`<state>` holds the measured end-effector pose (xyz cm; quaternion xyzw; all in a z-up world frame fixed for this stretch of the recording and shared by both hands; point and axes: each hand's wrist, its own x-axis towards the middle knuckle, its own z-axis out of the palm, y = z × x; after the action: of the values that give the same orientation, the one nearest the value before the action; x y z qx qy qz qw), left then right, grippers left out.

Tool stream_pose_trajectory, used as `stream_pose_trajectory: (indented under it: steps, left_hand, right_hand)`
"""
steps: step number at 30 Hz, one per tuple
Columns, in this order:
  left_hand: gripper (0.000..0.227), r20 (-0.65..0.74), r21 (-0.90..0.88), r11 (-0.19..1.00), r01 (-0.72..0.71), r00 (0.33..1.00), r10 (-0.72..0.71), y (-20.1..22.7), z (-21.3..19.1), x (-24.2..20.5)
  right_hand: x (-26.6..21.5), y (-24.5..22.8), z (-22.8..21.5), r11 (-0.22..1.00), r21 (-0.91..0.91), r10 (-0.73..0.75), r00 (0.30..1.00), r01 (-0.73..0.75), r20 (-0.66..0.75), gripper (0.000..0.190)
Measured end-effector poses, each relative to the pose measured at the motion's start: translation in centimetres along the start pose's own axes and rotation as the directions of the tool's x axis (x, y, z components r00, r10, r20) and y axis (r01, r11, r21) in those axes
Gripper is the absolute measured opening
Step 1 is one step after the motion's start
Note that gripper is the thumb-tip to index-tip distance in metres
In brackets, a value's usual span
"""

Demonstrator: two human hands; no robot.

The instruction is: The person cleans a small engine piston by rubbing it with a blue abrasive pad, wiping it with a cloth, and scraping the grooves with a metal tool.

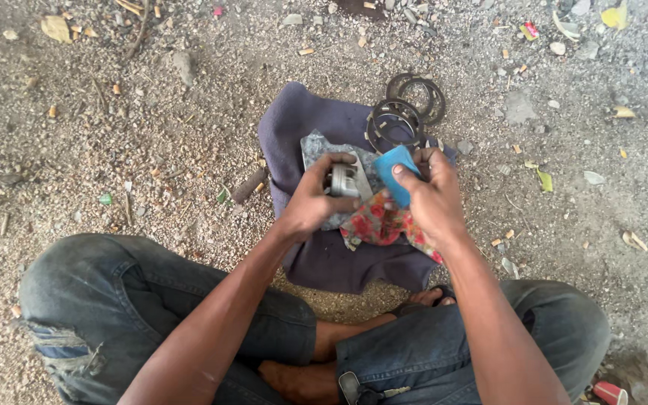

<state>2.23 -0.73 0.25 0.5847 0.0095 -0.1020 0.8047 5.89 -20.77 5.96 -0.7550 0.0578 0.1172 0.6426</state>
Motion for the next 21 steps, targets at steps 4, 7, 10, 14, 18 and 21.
stream_pose_trajectory:
  steps: [4,7,10,14,18,21]
  left_hand:
    - [0.087,0.003,0.293,0.954,-0.059,0.998,0.061,1.0,0.6,-0.6]
    - [0.087,-0.03,0.315,0.949,-0.001,0.999,0.011,1.5,1.0,-0.5]
    - [0.084,-0.039,0.349,0.937,0.015,0.999,-0.001,1.7,0.9,-0.5]
    - [0.077,-0.035,0.465,0.885,-0.002,0.999,0.02,1.1,1.0,-0.6]
    - [0.069,-0.049,0.401,0.916,-0.029,0.997,0.053,-0.3,1.4,-0.9]
    - [0.071,-0.124,0.24,0.969,0.057,0.992,-0.028,-0.8,1.4,-0.7]
  right_hand:
    - [-1.2,-0.1,1.6,0.987,-0.077,-0.146,0.989,0.144,-0.02,0.035]
    - [-1.5,-0.2,2.2,0.994,-0.089,-0.069,0.998,0.068,-0.008,0.017]
    - [-1.6,0.2,2.7,0.998,-0.036,-0.048,0.998,0.047,-0.028,0.016]
    - [-1.7,1.1,3.9,0.996,-0.053,-0.07,0.995,0.067,-0.066,0.015]
    - [-1.9,1.8,4.6,0.985,-0.136,-0.133,0.975,0.11,-0.177,0.014]
    - [-2.5,2.0,4.6,0.977,-0.166,-0.161,0.973,0.134,-0.163,0.015]
